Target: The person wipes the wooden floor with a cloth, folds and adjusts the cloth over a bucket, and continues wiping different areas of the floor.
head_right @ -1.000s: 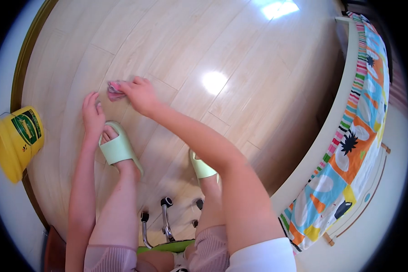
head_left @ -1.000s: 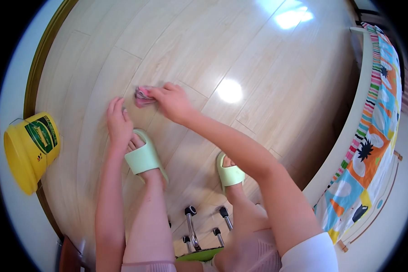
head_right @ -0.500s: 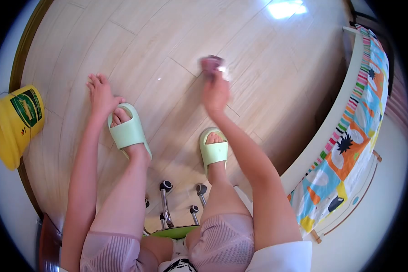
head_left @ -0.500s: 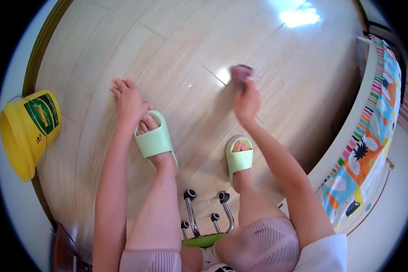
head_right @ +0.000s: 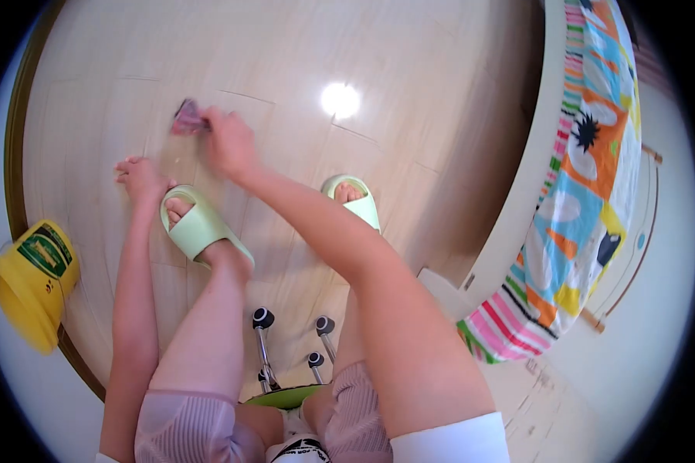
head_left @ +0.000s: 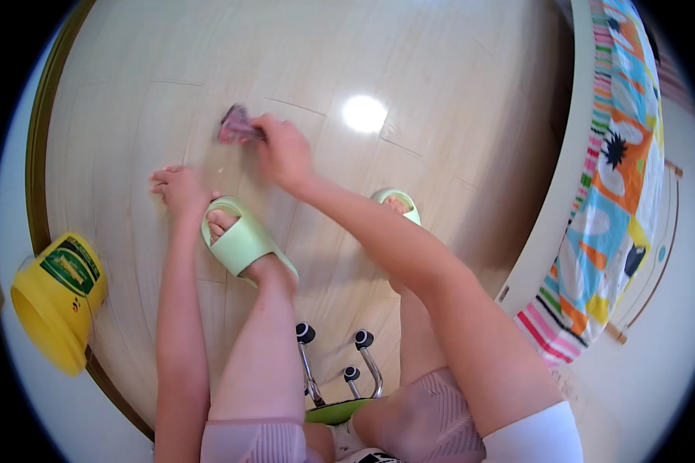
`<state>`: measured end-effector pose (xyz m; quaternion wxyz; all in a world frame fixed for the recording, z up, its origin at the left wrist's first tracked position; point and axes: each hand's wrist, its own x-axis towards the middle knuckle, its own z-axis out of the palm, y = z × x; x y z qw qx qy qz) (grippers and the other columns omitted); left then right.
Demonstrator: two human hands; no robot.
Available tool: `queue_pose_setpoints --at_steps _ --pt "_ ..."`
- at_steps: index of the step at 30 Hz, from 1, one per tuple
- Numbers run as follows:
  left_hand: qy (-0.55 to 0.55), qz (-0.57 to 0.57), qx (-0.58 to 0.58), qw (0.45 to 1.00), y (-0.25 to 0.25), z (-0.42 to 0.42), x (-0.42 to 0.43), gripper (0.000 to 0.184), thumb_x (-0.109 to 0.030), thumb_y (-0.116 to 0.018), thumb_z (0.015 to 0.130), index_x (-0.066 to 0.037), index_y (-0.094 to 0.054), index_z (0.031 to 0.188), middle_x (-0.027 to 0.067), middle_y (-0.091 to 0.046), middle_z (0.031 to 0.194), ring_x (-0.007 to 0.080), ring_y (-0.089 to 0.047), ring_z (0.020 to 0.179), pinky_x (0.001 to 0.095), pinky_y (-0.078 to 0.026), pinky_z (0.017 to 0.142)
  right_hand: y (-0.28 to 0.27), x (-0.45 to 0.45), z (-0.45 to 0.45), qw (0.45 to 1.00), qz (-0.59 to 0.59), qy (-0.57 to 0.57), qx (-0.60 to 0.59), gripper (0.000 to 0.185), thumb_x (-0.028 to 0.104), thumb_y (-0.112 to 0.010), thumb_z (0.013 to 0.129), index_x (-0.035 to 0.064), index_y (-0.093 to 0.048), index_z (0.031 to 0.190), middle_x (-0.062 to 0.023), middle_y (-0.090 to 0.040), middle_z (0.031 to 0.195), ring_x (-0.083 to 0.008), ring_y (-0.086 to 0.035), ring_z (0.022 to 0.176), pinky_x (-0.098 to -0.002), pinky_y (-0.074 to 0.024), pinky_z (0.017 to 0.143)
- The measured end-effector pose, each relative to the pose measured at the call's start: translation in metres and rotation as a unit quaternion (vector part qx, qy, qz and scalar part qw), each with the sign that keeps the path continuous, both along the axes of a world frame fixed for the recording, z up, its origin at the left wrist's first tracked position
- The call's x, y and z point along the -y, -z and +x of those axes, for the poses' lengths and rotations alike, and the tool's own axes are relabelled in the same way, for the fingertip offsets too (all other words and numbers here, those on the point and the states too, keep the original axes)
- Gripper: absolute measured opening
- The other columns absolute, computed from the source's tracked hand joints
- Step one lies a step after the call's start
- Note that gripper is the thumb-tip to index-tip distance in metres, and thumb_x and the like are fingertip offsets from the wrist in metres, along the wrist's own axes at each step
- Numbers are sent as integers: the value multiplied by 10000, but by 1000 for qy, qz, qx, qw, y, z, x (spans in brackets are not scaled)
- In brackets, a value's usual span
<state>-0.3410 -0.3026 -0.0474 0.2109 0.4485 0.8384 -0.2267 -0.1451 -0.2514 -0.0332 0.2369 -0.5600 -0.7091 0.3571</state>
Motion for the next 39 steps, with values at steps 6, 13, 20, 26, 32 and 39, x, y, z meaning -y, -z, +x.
queue_pose_setpoints --at_steps 6,13,20,26,32,39 --pt "97 2 8 995 -5 0 -1 909 -319 -886 602 192 -499 1246 429 -446 1324 642 -353 1275 633 -351 1064 -2 9 168 960 39 264 87 210 90 -599 863 96 -599 1073 -153 -668 921 -370 -632 841 -481 -495 747" --pt "116 27 36 992 9 -23 6 808 -411 -864 613 130 -602 1153 328 -566 1266 555 -465 1234 577 -414 1017 11 105 374 787 3 559 262 251 179 -657 836 76 -622 1062 -154 -692 994 -336 -668 933 -433 -510 818" --pt "73 -70 111 989 0 -25 -17 684 -466 -857 624 79 -661 987 252 -674 1068 398 -640 1047 473 -457 993 43 103 335 803 0 529 275 248 146 -586 801 117 -646 1040 -127 -695 1059 -356 -655 985 -440 -510 832" --pt "205 390 176 880 5 50 -13 516 -222 -728 832 70 -571 1227 273 -565 1284 380 -534 1228 425 -385 1079 -2 69 139 954 -26 290 78 199 96 -524 864 137 -659 1005 -128 -686 982 -351 -636 950 -465 -511 807" --pt "261 412 336 806 -51 133 -3 414 26 -529 889 -5 -558 1301 198 -549 1358 347 -501 1286 408 -372 1099 12 85 87 967 -8 255 -12 306 33 -549 818 147 -638 1088 -94 -687 1012 -339 -626 955 -461 -513 812" --pt "324 309 382 809 -39 115 27 432 85 -503 861 0 -557 1281 202 -540 1350 374 -498 1271 422 -407 1072 16 121 337 770 87 604 183 194 90 -554 860 57 -620 1040 -166 -671 992 -384 -632 914 -480 -484 807"
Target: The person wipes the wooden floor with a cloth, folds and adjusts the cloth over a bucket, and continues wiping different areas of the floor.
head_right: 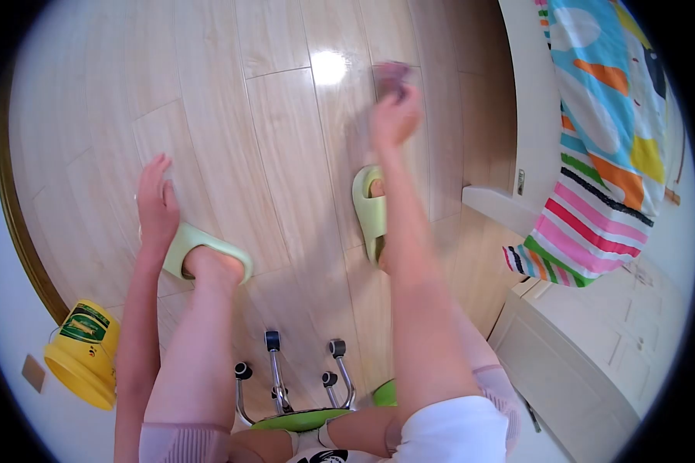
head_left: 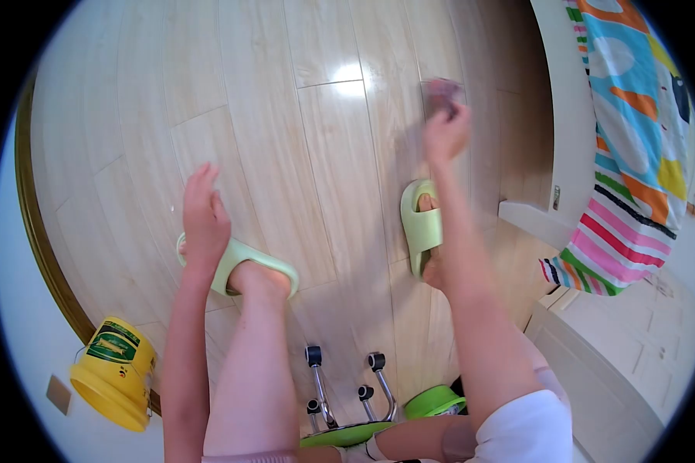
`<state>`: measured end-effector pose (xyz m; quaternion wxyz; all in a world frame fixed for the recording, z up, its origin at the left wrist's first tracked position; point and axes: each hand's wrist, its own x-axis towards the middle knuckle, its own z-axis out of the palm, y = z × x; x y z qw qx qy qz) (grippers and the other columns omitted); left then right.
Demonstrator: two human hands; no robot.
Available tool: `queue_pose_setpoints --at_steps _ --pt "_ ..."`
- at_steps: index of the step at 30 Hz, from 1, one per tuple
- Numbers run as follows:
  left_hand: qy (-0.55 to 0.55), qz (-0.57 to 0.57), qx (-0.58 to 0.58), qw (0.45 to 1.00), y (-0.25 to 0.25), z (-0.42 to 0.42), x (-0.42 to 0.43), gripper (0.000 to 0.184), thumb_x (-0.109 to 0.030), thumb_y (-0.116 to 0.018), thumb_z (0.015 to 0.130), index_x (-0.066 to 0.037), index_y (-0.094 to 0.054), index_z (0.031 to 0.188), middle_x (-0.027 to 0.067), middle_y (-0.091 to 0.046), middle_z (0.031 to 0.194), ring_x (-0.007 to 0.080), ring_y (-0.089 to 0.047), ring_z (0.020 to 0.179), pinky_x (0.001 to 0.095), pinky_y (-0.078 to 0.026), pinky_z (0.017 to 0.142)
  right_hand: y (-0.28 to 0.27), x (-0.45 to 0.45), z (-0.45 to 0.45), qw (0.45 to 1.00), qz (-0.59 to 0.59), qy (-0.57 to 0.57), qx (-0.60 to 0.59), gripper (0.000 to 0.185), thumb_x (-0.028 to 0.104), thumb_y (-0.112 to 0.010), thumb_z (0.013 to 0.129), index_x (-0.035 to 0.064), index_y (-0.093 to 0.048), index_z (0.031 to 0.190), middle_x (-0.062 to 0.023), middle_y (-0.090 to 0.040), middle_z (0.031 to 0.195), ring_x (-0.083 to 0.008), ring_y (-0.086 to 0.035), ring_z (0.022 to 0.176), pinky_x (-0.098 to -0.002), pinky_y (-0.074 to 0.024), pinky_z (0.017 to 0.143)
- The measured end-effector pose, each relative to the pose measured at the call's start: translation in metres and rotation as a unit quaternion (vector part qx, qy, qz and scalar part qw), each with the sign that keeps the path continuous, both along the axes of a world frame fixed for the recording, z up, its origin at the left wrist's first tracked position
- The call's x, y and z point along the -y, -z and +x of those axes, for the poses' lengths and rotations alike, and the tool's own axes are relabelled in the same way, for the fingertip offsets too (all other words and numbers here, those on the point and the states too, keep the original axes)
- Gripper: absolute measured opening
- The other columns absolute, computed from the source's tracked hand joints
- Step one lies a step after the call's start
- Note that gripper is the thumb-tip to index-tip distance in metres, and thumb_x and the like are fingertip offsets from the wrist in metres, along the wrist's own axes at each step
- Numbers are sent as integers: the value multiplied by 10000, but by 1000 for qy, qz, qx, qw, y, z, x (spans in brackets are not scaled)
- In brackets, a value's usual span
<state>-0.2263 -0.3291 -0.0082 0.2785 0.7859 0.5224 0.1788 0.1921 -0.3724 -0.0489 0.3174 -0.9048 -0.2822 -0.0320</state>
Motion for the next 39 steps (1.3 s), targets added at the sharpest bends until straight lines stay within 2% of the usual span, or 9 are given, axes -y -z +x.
queue_pose_setpoints --at_steps 6,11,17,23,24,28,30,33,39 --pt "66 -47 36 996 -2 29 14 415 121 -498 847 -2 -577 1235 189 -562 1315 365 -523 1236 404 -437 1043 20 -3 82 985 -91 145 -2 280 127 -599 838 67 -587 1111 -195 -679 1026 -381 -647 923 -489 -500 810" --pt "106 -35 31 993 -15 58 17 398 143 -488 842 9 -586 1204 168 -591 1248 352 -568 1165 382 -466 986 21 -59 -78 984 -77 -152 -51 281 203 -420 964 94 -663 1051 -203 -667 963 -391 -622 976 -513 -484 823" --pt "55 -23 50 997 -21 81 25 290 154 -473 845 24 -601 1071 151 -597 1090 324 -602 987 353 -490 853 -2 -28 -217 868 23 -461 -185 229 119 -543 864 153 -635 1071 -111 -655 915 -335 -616 910 -465 -495 788" --pt "101 -40 26 994 -22 76 39 305 145 -499 840 3 -589 1094 148 -583 1149 328 -590 1039 374 -494 874 -3 39 -65 986 75 -100 -111 253 51 -541 841 66 -615 1083 -142 -661 1014 -356 -591 996 -453 -480 863" --pt "120 -42 17 992 -21 76 40 311 141 -505 841 2 -586 1107 148 -578 1170 331 -585 1066 379 -493 892 0 60 -24 998 64 -24 0 234 64 -541 857 58 -613 1079 -148 -661 1006 -362 -592 993 -469 -471 843" --pt "153 -63 -22 986 -13 88 48 373 109 -520 851 -12 -565 1201 155 -542 1279 351 -531 1191 400 -459 992 23 153 113 962 -101 239 86 268 102 -599 845 75 -597 1111 -167 -671 1006 -378 -617 924 -495 -472 800" --pt "168 -71 -32 983 -15 97 50 416 89 -529 855 -17 -546 1258 157 -519 1338 360 -504 1238 411 -437 1033 22 161 127 966 -100 229 72 280 100 -599 844 83 -597 1123 -166 -673 1021 -375 -614 937 -494 -473 795" --pt "213 -54 -54 974 -12 106 50 458 61 -537 863 -8 -515 1315 179 -489 1390 374 -481 1271 426 -422 1049 35 138 99 982 -59 161 78 300 78 -592 833 91 -595 1133 -153 -676 1023 -372 -610 948 -489 -477 801" --pt "244 -2 -155 957 2 118 72 512 6 -568 847 62 -462 1345 278 -418 1424 439 -399 1336 531 -340 1106 28 41 -117 966 7 -245 -84 240 122 -537 875 108 -621 1100 -136 -653 945 -322 -593 918 -457 -457 823"
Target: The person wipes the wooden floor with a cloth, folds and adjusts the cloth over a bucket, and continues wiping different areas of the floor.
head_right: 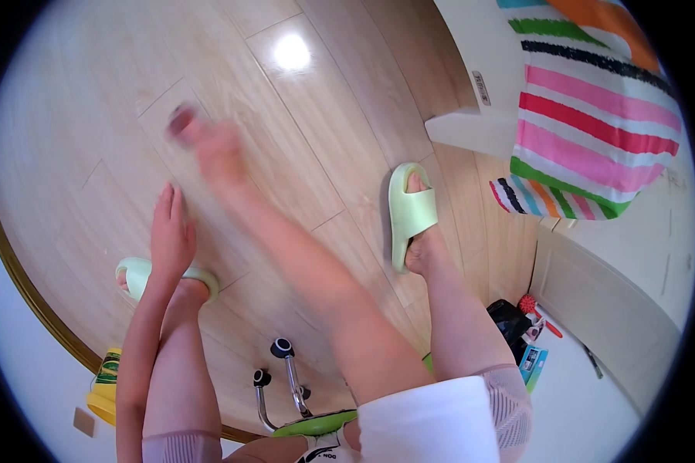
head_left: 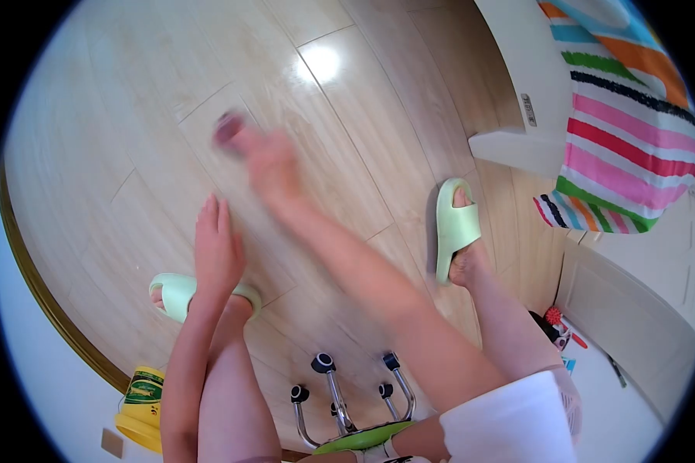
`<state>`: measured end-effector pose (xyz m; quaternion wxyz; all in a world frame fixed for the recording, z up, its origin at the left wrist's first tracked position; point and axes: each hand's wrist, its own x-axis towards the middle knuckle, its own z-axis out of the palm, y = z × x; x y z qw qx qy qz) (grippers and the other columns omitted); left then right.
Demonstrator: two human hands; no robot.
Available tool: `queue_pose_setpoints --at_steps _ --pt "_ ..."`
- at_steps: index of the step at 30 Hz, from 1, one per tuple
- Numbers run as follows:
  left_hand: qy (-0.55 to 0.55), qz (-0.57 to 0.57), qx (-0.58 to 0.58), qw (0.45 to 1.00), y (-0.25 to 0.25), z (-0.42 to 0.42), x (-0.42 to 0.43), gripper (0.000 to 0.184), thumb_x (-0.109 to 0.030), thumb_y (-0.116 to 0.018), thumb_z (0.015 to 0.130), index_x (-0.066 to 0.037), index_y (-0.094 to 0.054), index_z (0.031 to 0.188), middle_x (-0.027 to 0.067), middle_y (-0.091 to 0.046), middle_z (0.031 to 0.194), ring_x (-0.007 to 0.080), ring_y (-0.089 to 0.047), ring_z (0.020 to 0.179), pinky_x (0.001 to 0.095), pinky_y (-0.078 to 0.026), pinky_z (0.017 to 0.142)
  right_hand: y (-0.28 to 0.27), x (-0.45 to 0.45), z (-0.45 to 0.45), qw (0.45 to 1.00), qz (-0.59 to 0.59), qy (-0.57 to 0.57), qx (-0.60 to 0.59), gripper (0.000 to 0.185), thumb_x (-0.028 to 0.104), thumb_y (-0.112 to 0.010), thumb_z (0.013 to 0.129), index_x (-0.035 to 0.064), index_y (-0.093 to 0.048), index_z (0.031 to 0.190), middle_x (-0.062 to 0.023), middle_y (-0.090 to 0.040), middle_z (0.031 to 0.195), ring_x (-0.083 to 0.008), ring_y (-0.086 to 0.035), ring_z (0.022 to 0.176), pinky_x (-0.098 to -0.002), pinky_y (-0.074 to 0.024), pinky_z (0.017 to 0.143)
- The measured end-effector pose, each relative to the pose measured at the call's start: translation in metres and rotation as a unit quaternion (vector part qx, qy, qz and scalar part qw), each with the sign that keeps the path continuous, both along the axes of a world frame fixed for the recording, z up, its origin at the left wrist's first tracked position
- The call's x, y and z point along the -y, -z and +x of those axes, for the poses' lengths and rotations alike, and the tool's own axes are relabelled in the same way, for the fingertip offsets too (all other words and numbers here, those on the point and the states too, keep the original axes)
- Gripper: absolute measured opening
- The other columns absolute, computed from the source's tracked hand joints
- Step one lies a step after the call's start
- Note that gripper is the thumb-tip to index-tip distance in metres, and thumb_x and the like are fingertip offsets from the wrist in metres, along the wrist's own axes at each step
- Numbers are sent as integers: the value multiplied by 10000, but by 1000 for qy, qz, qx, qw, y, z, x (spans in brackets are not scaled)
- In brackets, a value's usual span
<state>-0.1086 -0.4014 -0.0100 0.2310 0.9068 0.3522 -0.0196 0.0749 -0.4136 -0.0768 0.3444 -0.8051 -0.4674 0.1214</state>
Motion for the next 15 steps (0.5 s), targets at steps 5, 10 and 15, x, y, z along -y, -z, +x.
queue_pose_setpoints --at_steps 5,10,15 --pt "28 -71 -119 990 -3 4 12 693 -17 -607 804 27 -363 1451 269 -232 1557 436 -252 1437 610 -251 1131 -10 6 -59 991 70 -68 -96 259 93 -584 846 124 -599 1103 -114 -654 958 -310 -594 921 -433 -464 860" --pt "43 -64 -125 989 -2 -5 14 785 -5 -624 761 30 -315 1482 248 -158 1593 423 -206 1464 615 -237 1136 -30 89 55 973 65 223 10 346 13 -559 827 87 -580 1165 -152 -629 1005 -351 -576 977 -466 -462 861" --pt "39 -77 -101 991 -3 -2 11 804 -5 -636 747 32 -314 1483 247 -167 1594 425 -216 1462 594 -257 1137 -26 178 149 903 -82 401 131 332 46 -556 852 51 -556 1185 -193 -622 1054 -390 -554 1013 -498 -427 876"
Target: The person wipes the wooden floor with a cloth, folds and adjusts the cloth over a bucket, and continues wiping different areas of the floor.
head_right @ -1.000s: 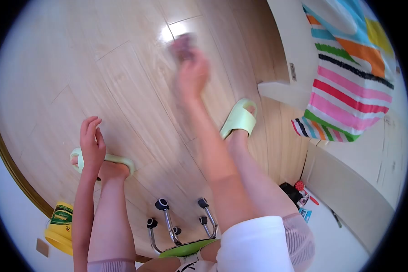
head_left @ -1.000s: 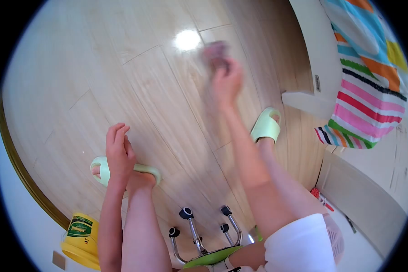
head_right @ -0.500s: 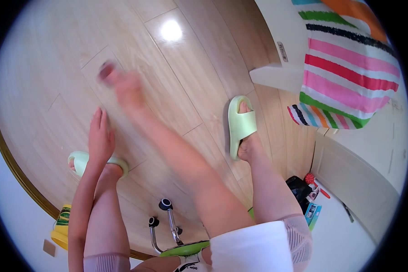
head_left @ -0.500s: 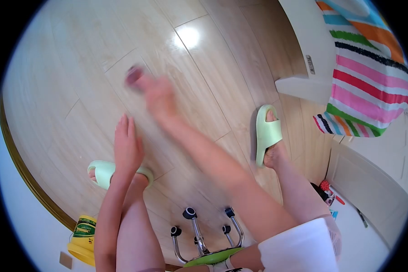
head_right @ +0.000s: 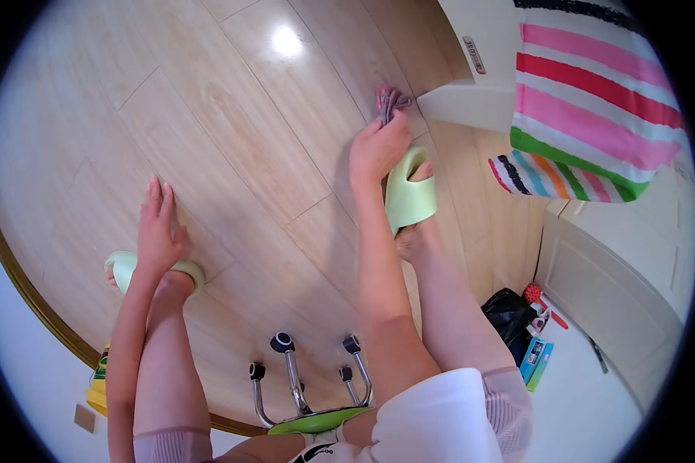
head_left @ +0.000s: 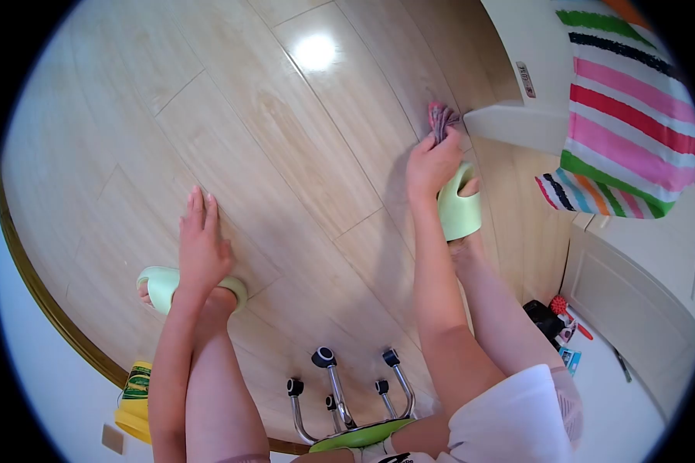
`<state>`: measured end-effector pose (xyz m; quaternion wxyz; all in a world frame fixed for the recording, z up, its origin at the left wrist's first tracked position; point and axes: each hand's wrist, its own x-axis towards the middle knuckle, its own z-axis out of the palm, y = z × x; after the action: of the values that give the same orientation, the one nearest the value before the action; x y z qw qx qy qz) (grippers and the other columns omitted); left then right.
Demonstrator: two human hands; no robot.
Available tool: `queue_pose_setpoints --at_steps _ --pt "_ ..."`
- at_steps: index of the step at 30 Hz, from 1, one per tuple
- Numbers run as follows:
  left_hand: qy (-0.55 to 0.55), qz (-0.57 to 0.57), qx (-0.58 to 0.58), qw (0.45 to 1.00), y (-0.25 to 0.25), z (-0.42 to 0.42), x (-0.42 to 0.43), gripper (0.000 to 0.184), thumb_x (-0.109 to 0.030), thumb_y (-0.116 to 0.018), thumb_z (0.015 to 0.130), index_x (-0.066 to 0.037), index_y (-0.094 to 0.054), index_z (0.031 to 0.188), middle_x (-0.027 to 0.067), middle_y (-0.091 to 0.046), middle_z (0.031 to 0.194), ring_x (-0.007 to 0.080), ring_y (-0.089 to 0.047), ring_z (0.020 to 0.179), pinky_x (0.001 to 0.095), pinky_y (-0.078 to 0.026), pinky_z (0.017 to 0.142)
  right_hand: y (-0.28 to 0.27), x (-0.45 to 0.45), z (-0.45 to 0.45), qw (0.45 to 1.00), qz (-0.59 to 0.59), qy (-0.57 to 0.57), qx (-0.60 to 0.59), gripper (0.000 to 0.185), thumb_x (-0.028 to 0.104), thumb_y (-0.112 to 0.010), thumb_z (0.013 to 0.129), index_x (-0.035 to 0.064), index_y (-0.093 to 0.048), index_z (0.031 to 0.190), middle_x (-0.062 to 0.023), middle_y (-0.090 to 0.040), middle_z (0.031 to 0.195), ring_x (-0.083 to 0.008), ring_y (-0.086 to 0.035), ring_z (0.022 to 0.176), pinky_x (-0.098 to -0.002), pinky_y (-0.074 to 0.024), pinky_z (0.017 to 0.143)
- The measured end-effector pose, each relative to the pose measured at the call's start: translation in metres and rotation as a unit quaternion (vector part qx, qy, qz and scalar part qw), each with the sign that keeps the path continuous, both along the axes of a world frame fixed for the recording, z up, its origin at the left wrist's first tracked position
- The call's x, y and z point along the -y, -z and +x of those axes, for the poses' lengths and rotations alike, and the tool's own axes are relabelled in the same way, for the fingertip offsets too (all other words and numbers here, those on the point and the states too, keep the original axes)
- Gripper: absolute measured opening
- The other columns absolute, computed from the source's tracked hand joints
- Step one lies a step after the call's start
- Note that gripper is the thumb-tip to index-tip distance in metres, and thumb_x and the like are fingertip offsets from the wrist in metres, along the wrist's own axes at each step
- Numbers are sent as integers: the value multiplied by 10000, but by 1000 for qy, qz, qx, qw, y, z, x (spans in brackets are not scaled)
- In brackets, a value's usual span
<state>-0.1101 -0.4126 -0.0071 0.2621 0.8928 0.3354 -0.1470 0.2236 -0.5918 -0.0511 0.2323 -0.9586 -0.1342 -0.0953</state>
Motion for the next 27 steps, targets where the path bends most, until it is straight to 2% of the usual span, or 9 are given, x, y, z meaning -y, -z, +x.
queue_pose_setpoints --at_steps 5,6,8,10,13,15,20,25,27 --pt "13 14 -1 1000 1 0 1 828 -15 -646 740 36 -300 1489 250 -175 1592 429 -220 1459 572 -267 1141 21 -46 -88 996 43 -44 -58 406 55 -584 831 72 -503 1229 -197 -602 1052 -395 -531 991 -529 -422 831" --pt "14 15 -6 1000 0 1 3 833 -16 -648 738 36 -296 1491 251 -175 1592 430 -218 1460 569 -268 1142 27 -62 -119 994 16 -74 -83 336 65 -565 854 73 -518 1187 -188 -593 1013 -382 -540 928 -521 -426 787" --pt "21 21 -7 1000 3 1 4 841 -21 -650 738 36 -289 1495 253 -172 1593 431 -211 1462 567 -272 1140 27 -89 -174 962 110 -162 -188 160 100 -500 929 67 -545 1079 -162 -596 914 -345 -555 821 -467 -433 697" --pt "22 24 -12 999 5 1 4 847 -27 -655 738 35 -286 1497 255 -168 1593 431 -204 1464 566 -273 1140 31 -110 -213 944 126 -289 -97 236 59 -548 896 62 -558 1132 -137 -644 963 -318 -580 867 -445 -474 765" --pt "21 24 -25 999 6 1 4 857 -37 -669 736 31 -285 1500 252 -161 1596 429 -194 1468 567 -269 1143 12 -117 -205 889 200 -310 -270 315 36 -556 866 54 -565 1180 -152 -643 1101 -332 -592 935 -448 -504 828" --pt "21 27 -30 999 3 1 3 870 -44 -682 732 26 -284 1502 244 -156 1600 424 -189 1471 570 -265 1144 11 -104 -165 914 251 -226 -225 360 20 -579 835 53 -569 1194 -161 -641 1091 -356 -592 998 -476 -484 874" --pt "12 -5 -49 999 -7 4 -1 922 -53 -718 733 -16 -254 1528 221 -122 1615 401 -156 1486 525 -235 1174 -9 -41 -3 987 157 20 -42 250 62 -556 888 -17 -569 1125 -205 -629 1050 -382 -586 1008 -476 -455 866" --pt "5 -8 -57 998 -9 6 -1 938 -57 -728 733 -18 -241 1533 223 -113 1617 404 -150 1487 490 -235 1185 18 -45 57 994 53 100 8 282 46 -587 845 11 -544 1122 -210 -632 994 -404 -596 943 -488 -460 817" --pt "11 -3 -53 999 -8 7 1 937 -59 -730 729 -5 -243 1528 231 -116 1613 410 -155 1483 481 -243 1184 18 -76 21 998 62 5 -25 326 52 -613 820 50 -555 1141 -207 -639 1035 -414 -608 961 -500 -471 824"
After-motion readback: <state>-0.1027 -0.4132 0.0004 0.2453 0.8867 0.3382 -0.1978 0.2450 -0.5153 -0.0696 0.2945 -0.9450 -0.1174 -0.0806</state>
